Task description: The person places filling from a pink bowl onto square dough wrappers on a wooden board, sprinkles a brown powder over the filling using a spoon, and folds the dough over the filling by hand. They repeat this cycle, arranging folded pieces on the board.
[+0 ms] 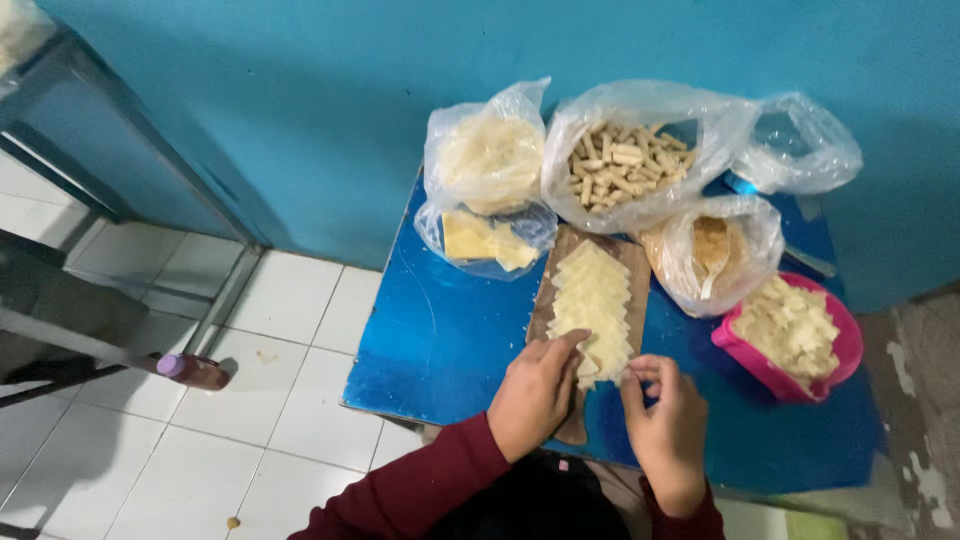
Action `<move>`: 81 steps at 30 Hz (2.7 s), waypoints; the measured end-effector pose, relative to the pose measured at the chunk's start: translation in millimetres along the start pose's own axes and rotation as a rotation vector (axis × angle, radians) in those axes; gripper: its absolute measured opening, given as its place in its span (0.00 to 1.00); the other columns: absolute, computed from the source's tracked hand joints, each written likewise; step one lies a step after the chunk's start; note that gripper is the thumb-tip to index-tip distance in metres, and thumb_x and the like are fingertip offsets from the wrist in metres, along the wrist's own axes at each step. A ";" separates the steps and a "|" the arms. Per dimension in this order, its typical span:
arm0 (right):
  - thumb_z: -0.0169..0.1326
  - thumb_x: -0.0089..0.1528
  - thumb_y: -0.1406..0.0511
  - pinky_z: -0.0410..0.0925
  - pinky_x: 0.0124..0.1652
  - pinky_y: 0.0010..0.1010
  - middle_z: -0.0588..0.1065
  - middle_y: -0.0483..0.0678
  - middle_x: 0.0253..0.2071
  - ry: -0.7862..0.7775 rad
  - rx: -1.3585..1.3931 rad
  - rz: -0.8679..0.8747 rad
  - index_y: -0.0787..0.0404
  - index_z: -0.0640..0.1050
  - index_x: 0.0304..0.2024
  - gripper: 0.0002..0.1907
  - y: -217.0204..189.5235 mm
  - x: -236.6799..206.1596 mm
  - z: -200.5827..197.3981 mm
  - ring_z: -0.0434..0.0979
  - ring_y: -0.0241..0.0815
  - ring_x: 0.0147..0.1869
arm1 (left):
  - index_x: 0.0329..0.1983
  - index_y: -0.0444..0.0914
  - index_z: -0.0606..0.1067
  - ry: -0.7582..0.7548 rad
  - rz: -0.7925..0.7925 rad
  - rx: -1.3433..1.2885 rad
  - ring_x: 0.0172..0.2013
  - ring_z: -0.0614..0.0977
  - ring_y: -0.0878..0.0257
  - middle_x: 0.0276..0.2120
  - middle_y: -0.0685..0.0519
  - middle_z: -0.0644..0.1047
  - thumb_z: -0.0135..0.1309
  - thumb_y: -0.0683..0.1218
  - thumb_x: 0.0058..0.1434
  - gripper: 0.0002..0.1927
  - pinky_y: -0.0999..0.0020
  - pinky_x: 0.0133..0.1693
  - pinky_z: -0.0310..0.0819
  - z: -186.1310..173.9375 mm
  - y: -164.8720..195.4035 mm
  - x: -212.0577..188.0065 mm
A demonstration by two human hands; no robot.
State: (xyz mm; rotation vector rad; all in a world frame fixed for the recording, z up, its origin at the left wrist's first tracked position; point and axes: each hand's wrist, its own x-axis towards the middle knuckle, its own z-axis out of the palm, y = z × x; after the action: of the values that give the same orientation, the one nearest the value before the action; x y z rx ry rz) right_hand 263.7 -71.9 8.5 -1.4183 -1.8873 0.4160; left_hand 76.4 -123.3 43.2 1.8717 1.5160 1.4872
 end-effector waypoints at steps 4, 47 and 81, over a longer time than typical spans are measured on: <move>0.60 0.61 0.66 0.70 0.35 0.28 0.80 0.46 0.32 -0.002 0.218 0.106 0.64 0.77 0.46 0.12 0.4 0.0 6.4 0.76 0.36 0.32 | 0.59 0.34 0.71 -0.046 0.002 -0.008 0.42 0.79 0.42 0.37 0.40 0.79 0.50 0.36 0.66 0.18 0.52 0.43 0.73 -3.6 -2.4 2.5; 0.62 0.56 0.70 0.67 0.48 0.38 0.76 0.51 0.41 -0.016 -0.058 -0.424 0.55 0.80 0.49 0.18 -31.2 1.5 -17.4 0.73 0.52 0.47 | 0.44 0.37 0.77 -0.422 0.317 0.040 0.46 0.77 0.46 0.39 0.46 0.75 0.52 0.37 0.57 0.12 0.54 0.48 0.73 -12.9 -47.1 35.6; 0.62 0.58 0.63 0.67 0.37 0.44 0.75 0.50 0.32 -0.151 -0.024 -0.220 0.59 0.77 0.32 0.08 -18.8 35.9 0.9 0.75 0.53 0.37 | 0.38 0.35 0.73 -0.342 0.190 -0.096 0.40 0.79 0.43 0.34 0.43 0.77 0.55 0.41 0.59 0.07 0.51 0.43 0.72 -8.8 -47.8 49.6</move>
State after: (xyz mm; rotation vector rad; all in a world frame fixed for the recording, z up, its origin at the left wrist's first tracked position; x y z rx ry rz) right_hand 245.5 -44.8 32.6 -1.2053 -2.1503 0.4031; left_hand 38.8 -65.3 36.5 2.1273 1.1195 1.2071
